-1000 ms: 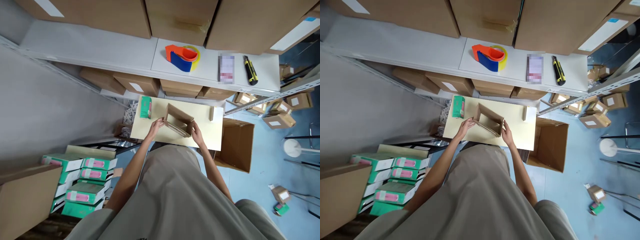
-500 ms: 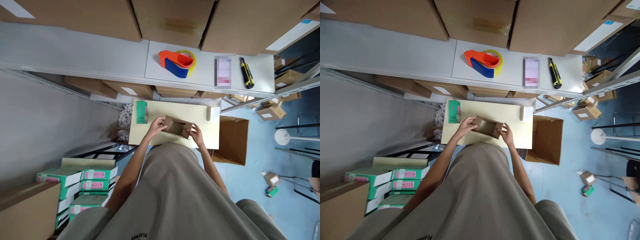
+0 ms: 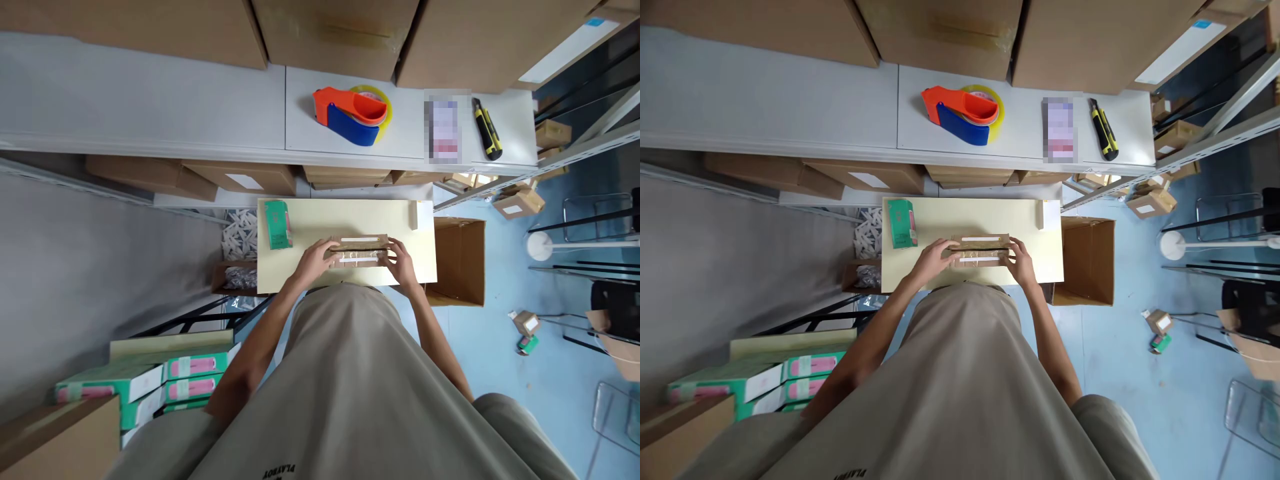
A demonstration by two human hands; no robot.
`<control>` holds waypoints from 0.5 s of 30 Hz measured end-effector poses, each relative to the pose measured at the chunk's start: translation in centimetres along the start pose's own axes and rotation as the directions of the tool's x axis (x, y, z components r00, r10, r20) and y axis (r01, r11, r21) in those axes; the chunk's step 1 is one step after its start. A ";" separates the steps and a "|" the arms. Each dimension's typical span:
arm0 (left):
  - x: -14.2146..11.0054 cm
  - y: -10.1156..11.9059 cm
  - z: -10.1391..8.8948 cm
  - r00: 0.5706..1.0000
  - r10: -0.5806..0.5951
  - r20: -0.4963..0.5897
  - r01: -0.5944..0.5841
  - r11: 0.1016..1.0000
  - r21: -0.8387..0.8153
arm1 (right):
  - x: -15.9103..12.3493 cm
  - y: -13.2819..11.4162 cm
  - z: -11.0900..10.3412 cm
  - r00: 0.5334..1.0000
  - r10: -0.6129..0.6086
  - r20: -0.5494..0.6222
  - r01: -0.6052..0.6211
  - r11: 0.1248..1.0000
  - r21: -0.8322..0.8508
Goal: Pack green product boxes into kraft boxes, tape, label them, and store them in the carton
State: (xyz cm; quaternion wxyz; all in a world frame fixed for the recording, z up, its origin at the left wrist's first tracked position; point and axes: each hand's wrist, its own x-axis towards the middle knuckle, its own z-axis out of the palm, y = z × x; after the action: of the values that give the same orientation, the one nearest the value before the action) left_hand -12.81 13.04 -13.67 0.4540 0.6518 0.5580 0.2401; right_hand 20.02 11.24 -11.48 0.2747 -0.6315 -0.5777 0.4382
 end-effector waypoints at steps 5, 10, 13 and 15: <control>0.0 -1.5 1.9 0.986 -0.042 -0.161 0.033 0.998 -0.057 | -0.2 1.0 1.8 0.993 0.028 -0.111 -0.029 0.999 -0.012; 0.5 -3.9 4.0 0.949 -0.256 -0.181 0.157 0.888 -0.432 | 0.3 2.5 2.2 0.972 0.135 -0.194 -0.116 0.987 0.108; 0.9 -5.8 5.0 0.855 -0.519 -0.014 0.401 0.678 -0.616 | 1.3 4.1 1.5 0.952 0.286 -0.113 -0.254 0.938 0.234; 1.0 -6.9 5.6 0.816 -0.566 0.116 0.496 0.583 -0.643 | 1.8 5.4 1.1 0.923 0.382 0.035 -0.375 0.880 0.292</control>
State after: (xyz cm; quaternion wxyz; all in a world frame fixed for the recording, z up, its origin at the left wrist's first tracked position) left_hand -11.43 11.93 -22.43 0.6716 0.2435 0.6308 0.3028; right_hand 21.64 11.83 -17.06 0.2812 -0.6896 -0.3684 0.5565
